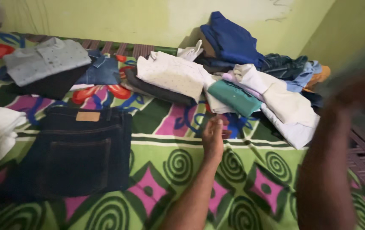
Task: The person folds various shirts and pants on a patterned bedsheet, arranging them into neat stacks. They handle each garment one at a time, smoothing and folding them before placing them in organized piles.
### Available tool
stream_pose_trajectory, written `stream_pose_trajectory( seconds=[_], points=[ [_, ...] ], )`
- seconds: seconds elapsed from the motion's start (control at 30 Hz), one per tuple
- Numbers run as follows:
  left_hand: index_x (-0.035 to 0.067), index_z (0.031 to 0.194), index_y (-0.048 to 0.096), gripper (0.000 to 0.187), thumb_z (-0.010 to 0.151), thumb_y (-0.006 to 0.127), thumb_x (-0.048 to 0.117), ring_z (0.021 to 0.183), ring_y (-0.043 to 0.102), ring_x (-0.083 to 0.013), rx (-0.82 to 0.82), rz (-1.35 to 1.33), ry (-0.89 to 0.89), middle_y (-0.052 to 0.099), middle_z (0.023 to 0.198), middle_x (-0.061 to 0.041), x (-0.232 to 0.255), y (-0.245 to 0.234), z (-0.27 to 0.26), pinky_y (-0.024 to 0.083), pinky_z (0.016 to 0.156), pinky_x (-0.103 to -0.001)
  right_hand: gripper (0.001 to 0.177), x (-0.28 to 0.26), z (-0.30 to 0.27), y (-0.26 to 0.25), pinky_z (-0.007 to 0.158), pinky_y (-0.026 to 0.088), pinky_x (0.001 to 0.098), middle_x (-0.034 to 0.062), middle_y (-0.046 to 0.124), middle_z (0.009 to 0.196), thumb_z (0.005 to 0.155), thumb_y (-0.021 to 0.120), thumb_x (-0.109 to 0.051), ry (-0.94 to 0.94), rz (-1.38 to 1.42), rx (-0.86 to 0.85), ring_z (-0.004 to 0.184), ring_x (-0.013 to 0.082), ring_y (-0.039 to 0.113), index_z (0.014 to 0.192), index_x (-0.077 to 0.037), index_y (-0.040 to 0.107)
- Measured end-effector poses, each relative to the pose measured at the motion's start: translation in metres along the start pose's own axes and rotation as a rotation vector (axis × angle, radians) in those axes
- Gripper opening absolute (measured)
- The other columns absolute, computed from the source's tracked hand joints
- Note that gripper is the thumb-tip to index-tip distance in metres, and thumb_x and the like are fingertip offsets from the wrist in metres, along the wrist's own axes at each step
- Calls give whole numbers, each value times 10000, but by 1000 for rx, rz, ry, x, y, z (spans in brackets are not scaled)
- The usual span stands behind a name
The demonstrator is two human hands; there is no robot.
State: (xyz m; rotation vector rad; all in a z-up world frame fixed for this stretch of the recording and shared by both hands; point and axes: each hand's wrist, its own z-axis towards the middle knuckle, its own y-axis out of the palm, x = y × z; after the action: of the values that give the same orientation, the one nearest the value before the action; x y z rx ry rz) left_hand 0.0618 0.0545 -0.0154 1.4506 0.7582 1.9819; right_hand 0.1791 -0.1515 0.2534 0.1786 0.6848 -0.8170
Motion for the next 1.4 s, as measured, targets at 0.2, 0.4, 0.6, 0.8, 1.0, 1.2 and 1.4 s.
stream_pose_trajectory(
  seconds=[0.2, 0.4, 0.6, 0.8, 1.0, 1.2, 1.4],
  points=[
    [-29, 1169, 619, 363, 1091, 549, 318, 611, 563, -159, 108, 30, -146, 657, 869, -90, -27, -28, 7, 466, 530, -294, 827, -38, -168, 172, 1112, 400, 475, 151, 444, 1539, 850, 735, -506, -186, -373, -872, 1348, 377, 515, 1510, -112, 430],
    [77, 1247, 589, 279, 1027, 590, 248, 795, 583, -169, 19, 325, -220, 660, 974, -61, -34, -32, 1, 518, 697, -337, 745, -74, -283, 181, 1042, 445, 475, 109, 423, 1585, 840, 742, -396, -272, -369, -1097, 1299, 384, 543, 1507, -218, 462],
    [37, 1031, 739, 172, 889, 654, 88, 770, 738, -159, -153, 802, 140, 769, 883, -77, -15, -18, -18, 570, 723, -305, 399, 22, -203, 72, 1007, 509, 481, 122, 702, 1289, 868, 750, -243, -411, -427, -444, 1168, 360, 648, 1239, -106, 693],
    [28, 1026, 725, 190, 887, 704, 156, 730, 721, -154, -179, 717, 5, 749, 827, -73, 1, -5, -26, 578, 660, -310, 684, 124, -156, -53, 1000, 444, 604, 173, 529, 1459, 767, 789, -327, -137, -1003, -284, 1322, 412, 511, 1384, -132, 571],
    [22, 998, 734, 183, 910, 708, 181, 722, 723, -137, -214, 783, 67, 756, 793, -65, 1, -8, -29, 561, 669, -286, 744, 171, -161, -66, 889, 519, 580, 190, 417, 1523, 833, 684, -301, 183, -1010, -420, 1317, 477, 452, 1519, -207, 413],
    [36, 1017, 732, 185, 909, 695, 181, 661, 695, -127, -217, 771, -26, 741, 765, -59, -4, -16, -24, 549, 614, -290, 471, 179, -144, -86, 877, 555, 560, 198, 721, 1175, 975, 524, -174, 110, -1075, -603, 1015, 444, 700, 1446, -192, 541],
    [20, 1022, 716, 177, 913, 681, 155, 630, 670, -132, -216, 663, -54, 721, 761, -57, -7, -18, -19, 545, 590, -291, 512, 81, -198, -171, 625, 577, 517, 184, 755, 897, 988, 489, -252, -88, -1082, -964, 713, 374, 739, 1496, -195, 470]
  ],
)
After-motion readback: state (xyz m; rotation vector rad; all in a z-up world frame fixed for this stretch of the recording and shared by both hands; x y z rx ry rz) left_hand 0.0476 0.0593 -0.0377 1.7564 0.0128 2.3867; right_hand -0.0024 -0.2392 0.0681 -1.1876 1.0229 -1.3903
